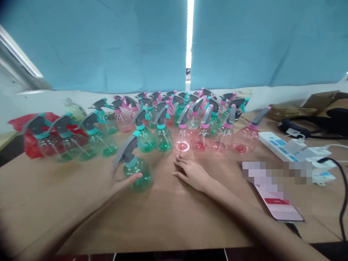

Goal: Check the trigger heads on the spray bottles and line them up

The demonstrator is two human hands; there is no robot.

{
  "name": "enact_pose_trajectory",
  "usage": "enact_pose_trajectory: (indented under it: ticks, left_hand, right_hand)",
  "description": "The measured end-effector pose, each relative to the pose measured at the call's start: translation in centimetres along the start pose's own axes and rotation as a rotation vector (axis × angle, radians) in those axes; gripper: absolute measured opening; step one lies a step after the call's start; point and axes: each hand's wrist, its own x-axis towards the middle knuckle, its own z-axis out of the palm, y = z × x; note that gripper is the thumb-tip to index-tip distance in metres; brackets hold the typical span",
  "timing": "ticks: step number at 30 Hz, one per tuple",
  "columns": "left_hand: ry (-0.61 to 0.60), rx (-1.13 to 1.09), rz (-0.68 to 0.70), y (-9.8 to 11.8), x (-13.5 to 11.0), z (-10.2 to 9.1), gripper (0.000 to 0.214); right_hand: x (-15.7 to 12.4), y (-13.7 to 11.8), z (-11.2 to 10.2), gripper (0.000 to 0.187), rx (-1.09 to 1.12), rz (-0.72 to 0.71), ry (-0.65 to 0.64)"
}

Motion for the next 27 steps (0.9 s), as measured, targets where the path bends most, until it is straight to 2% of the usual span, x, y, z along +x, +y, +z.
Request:
enact_pose_trajectory:
  ticks: [4, 6, 9, 13, 22, 27]
  left_hand:
    - [0.104, 0.074, -0.19, -4.1, 0.7, -2.5, 0.053]
    - [0.06, 0.104, -0.251, -5.1, 1.4, -3.3, 0.053]
    - [0.113, 0.091, -0.262, -5.8, 2.6, -3.6, 0.055]
    - [0.159, 0.044, -0.225, -6.5, 4.3, -2.8, 0.058]
    - [0.143, 0.018, -0.186, -8.3, 6.9, -2.1, 0.06]
    - [0.138, 0.006, -0.186, -8.6, 7.4, -1.9, 0.061]
  right_hand:
    - [1.7, -2.3, -1.4, 0.033, 0.055, -0.043, -0.052]
    - [3.3, -4.0, -1.8, 0.035, 0.085, -0.034, 0.033]
    - [6.1, -6.4, -2.0, 0.041, 0.134, 0.014, 0.153]
    - [9.3, -8.5, -1.6, 0.047, 0.132, 0.09, 0.274]
    - [13.8, -9.2, 0.3, 0.076, 0.091, 0.227, 0.31]
    - [15.5, -9.2, 1.3, 0.082, 0.093, 0.265, 0.323]
